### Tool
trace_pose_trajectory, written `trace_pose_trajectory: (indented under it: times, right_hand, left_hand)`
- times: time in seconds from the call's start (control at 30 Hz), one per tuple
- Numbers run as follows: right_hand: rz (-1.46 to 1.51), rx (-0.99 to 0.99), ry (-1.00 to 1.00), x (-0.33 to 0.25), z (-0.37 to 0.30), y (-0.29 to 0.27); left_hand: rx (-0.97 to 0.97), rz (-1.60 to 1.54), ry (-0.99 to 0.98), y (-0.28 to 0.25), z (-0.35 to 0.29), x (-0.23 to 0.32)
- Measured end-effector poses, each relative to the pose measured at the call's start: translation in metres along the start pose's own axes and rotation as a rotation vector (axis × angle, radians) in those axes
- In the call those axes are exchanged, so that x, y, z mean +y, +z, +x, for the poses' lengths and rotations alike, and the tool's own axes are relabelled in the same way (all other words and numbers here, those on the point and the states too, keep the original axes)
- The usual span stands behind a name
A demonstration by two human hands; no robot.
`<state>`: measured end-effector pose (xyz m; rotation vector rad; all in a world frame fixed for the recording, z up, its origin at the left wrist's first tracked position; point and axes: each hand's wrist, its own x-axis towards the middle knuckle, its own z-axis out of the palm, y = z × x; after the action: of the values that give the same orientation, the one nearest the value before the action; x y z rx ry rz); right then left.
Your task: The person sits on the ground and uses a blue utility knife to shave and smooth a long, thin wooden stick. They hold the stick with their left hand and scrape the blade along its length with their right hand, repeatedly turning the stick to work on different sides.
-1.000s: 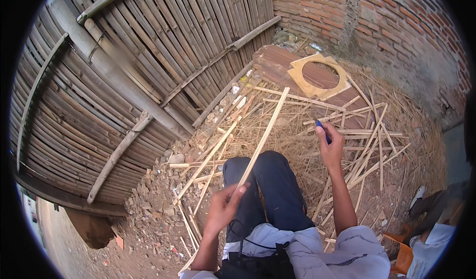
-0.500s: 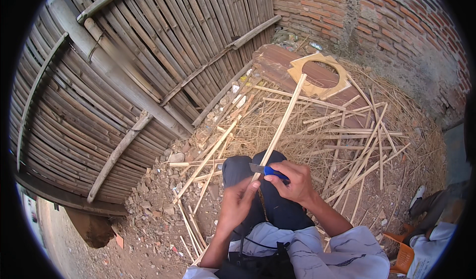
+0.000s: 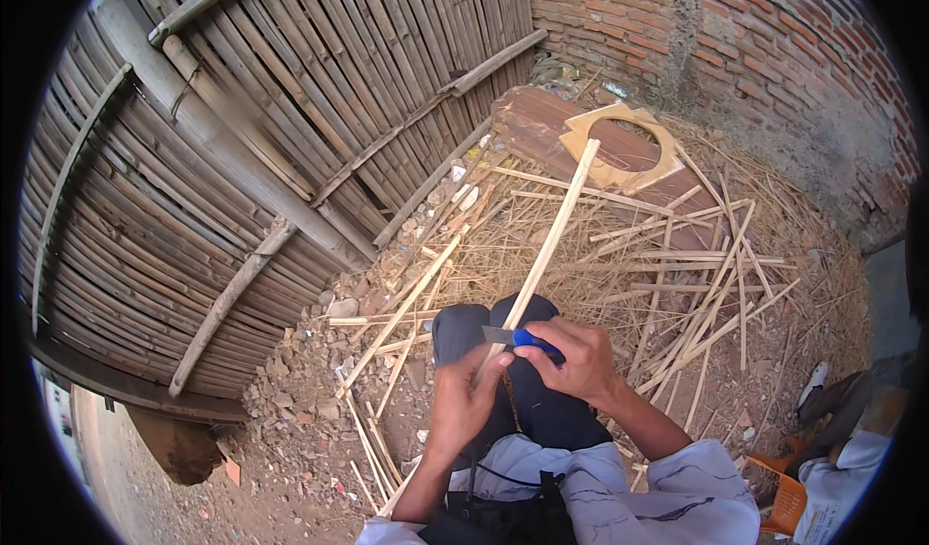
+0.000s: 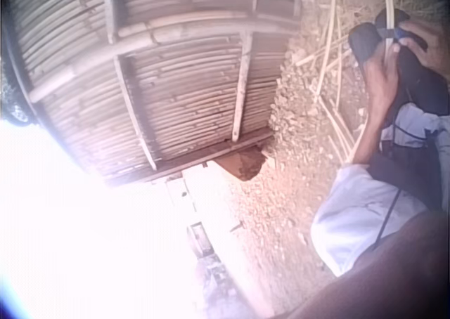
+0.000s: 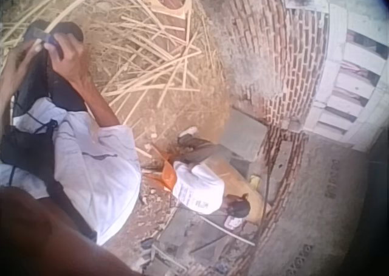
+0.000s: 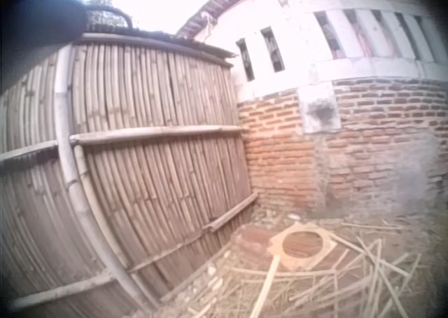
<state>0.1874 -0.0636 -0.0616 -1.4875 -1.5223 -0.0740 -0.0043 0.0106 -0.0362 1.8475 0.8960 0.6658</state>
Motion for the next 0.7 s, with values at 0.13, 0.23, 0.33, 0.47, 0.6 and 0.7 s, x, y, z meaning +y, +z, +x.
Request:
trace_pose_trajectory:
  times: [0.13, 0.23, 0.33, 0.47, 0.6, 0.7]
  right_hand:
    - [-0.031, 0.01, -0.023, 0.001, 0.005, 0.0]
    - [-0.05, 0.015, -0.019, 0.002, 0.005, 0.0]
    - [-0.083, 0.077, 0.009, 0.007, 0.01, -0.006]
    - [-0.12, 0.239, 0.067, 0.049, 0.026, -0.022]
    - [-0.139, 0.286, 0.122, 0.08, 0.047, -0.04]
    - [-0.173, 0.379, 0.257, 0.12, 0.058, -0.055]
  left_hand:
    - [0.041, -0.016, -0.004, 0.0, 0.0, 0.005]
    - [0.028, 0.011, -0.041, -0.003, 0.0, 0.006]
    - [0.017, 0.01, -0.034, -0.004, -0.003, -0.003]
    - [0.004, 0.036, -0.06, -0.009, -0.014, -0.007]
    - [-0.041, 0.107, -0.13, -0.019, -0.022, 0.001]
    - [-0.074, 0.113, -0.149, -0.025, -0.025, -0.005]
